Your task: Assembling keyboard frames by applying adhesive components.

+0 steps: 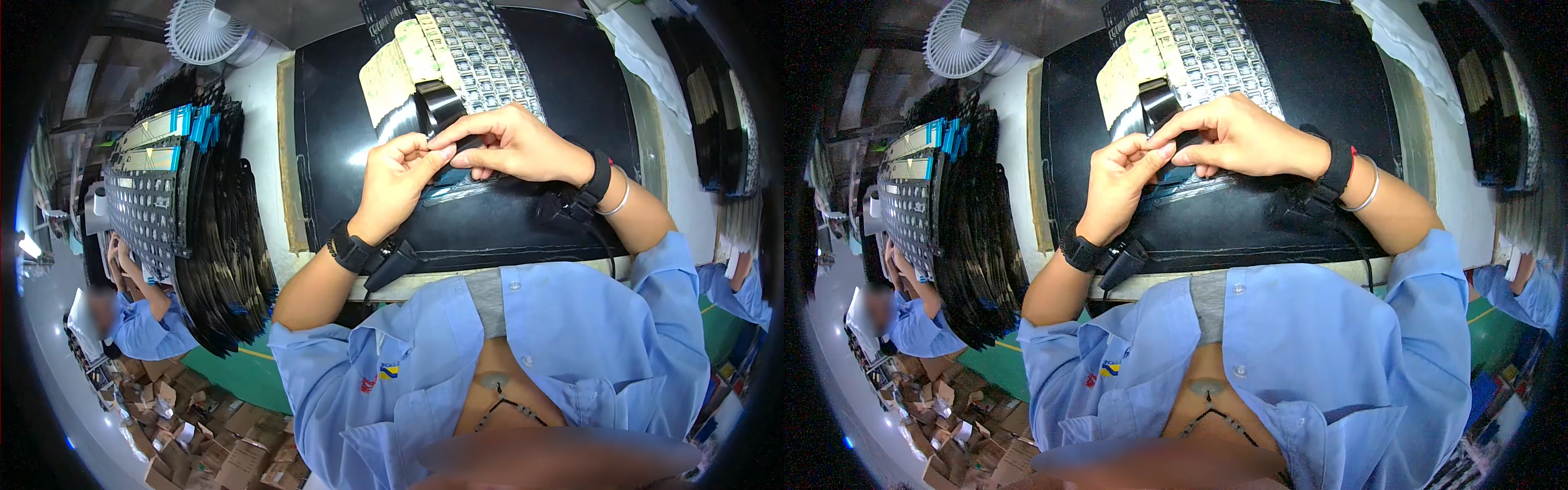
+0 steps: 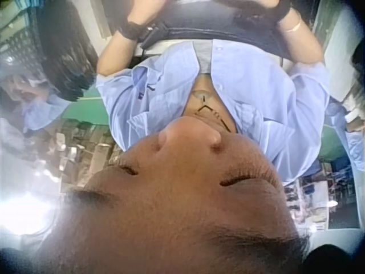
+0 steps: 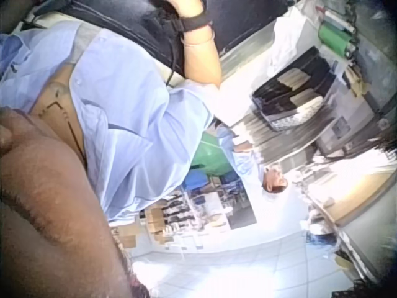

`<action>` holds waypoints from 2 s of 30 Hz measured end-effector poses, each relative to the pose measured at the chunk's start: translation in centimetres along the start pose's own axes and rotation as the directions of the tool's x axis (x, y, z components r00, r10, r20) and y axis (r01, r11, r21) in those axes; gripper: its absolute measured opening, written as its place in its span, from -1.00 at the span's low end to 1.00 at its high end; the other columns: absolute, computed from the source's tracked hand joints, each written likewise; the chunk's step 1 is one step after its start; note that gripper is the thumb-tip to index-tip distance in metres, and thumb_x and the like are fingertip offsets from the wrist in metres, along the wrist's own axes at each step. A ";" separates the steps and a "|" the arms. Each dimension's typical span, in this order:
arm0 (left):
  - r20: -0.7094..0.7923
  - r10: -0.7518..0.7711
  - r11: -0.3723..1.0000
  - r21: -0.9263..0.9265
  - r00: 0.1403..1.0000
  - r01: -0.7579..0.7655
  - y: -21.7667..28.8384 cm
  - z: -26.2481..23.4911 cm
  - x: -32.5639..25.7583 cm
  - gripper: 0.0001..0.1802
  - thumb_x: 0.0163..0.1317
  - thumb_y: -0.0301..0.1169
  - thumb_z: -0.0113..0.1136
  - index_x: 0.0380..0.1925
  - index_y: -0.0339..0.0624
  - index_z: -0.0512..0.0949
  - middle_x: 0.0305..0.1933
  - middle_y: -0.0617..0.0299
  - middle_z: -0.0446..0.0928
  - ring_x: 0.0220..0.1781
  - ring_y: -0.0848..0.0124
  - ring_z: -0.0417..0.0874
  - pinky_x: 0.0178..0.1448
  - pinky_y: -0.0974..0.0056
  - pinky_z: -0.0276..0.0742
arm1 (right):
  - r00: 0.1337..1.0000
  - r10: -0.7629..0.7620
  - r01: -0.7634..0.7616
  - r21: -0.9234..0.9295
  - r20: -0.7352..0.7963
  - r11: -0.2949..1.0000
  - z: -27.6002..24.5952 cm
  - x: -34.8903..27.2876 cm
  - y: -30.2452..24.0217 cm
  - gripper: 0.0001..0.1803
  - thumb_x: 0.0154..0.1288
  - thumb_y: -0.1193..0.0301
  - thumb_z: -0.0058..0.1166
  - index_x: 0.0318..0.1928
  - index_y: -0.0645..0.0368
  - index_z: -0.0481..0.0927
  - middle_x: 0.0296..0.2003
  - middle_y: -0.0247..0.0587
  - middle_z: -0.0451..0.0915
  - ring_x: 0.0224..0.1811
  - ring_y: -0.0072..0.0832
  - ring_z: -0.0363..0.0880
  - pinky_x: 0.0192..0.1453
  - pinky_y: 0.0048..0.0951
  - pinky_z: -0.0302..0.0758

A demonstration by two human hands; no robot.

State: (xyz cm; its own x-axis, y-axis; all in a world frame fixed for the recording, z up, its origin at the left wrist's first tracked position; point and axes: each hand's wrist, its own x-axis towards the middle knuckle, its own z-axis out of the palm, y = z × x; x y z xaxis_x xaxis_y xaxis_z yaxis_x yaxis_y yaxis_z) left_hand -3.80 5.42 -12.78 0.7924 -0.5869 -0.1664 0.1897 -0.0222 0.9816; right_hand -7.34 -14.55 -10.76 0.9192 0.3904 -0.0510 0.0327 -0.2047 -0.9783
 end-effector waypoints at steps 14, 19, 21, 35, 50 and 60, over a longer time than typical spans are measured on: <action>0.008 0.001 0.999 0.036 1.000 -0.001 0.1 0.0 0.0 -0.88 0.25 -0.41 0.23 -0.34 -0.24 0.60 -0.49 0.44 0.52 -0.50 0.73 0.37 -0.42 0.57 0.26 | 0.994 -0.097 0.103 -0.141 0.046 0.985 -0.7 -0.2 -0.2 -0.63 0.25 0.53 0.07 0.09 0.04 0.58 -0.35 -0.22 0.68 -0.47 -0.66 0.62 -0.32 -0.59 0.60; 0.043 -0.021 1.000 0.019 0.999 0.020 -0.3 -0.3 0.2 -0.90 0.27 -0.45 0.19 -0.34 -0.27 0.57 -0.49 0.46 0.49 -0.48 0.75 0.36 -0.42 0.56 0.25 | 0.997 -0.043 0.041 0.034 0.057 0.999 -0.7 -0.2 0.0 -0.61 0.28 0.56 0.03 0.11 0.02 0.57 -0.36 -0.22 0.67 -0.46 -0.65 0.62 -0.30 -0.58 0.60; 0.021 -0.021 1.000 0.017 1.000 0.020 -0.2 -0.1 0.2 -0.90 0.28 -0.45 0.19 -0.36 -0.26 0.56 -0.50 0.47 0.47 -0.49 0.75 0.35 -0.43 0.56 0.24 | 0.996 -0.033 0.031 0.030 0.077 0.999 -0.9 -0.1 0.1 -0.61 0.30 0.56 0.00 0.12 0.02 0.56 -0.38 -0.23 0.66 -0.45 -0.65 0.62 -0.28 -0.57 0.60; 0.015 -0.017 0.999 0.038 1.000 0.017 0.0 0.0 0.1 -0.88 0.26 -0.41 0.21 -0.36 -0.24 0.60 -0.52 0.47 0.48 -0.49 0.75 0.36 -0.41 0.56 0.25 | 0.992 -0.018 0.009 0.073 0.127 0.997 -1.3 -0.2 0.5 -0.62 0.43 0.51 -0.18 0.18 -0.03 0.50 -0.45 -0.23 0.64 -0.42 -0.59 0.65 -0.23 -0.54 0.62; 0.013 -0.027 0.996 0.080 1.000 0.026 -0.2 -0.3 0.2 -0.86 0.25 -0.36 0.24 -0.32 -0.20 0.61 -0.49 0.46 0.51 -0.51 0.73 0.35 -0.41 0.57 0.23 | 0.992 -0.021 0.008 0.108 0.123 0.994 -1.3 -0.1 0.7 -0.63 0.42 0.51 -0.18 0.16 0.00 0.52 -0.43 -0.22 0.65 -0.43 -0.57 0.66 -0.23 -0.52 0.62; -0.002 -0.011 0.998 0.057 1.000 0.011 0.0 0.0 0.3 -0.82 0.25 -0.38 0.24 -0.49 -0.22 0.55 -0.59 0.53 0.38 -0.55 0.76 0.25 -0.48 0.56 0.13 | 0.988 -0.074 0.065 -0.069 -0.134 0.995 -1.2 -0.3 -0.8 -0.70 0.35 0.48 0.00 0.07 0.09 0.58 -0.41 -0.30 0.65 -0.50 -0.69 0.61 -0.40 -0.64 0.58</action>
State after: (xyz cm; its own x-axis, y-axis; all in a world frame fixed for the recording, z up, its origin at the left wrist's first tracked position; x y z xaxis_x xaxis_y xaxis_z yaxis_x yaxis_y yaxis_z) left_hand -3.57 5.29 -12.78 0.7918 -0.5846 -0.1770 0.1650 -0.0743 0.9835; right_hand -7.13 -15.55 -9.77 0.9585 0.2809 0.0491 0.1197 -0.2400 -0.9634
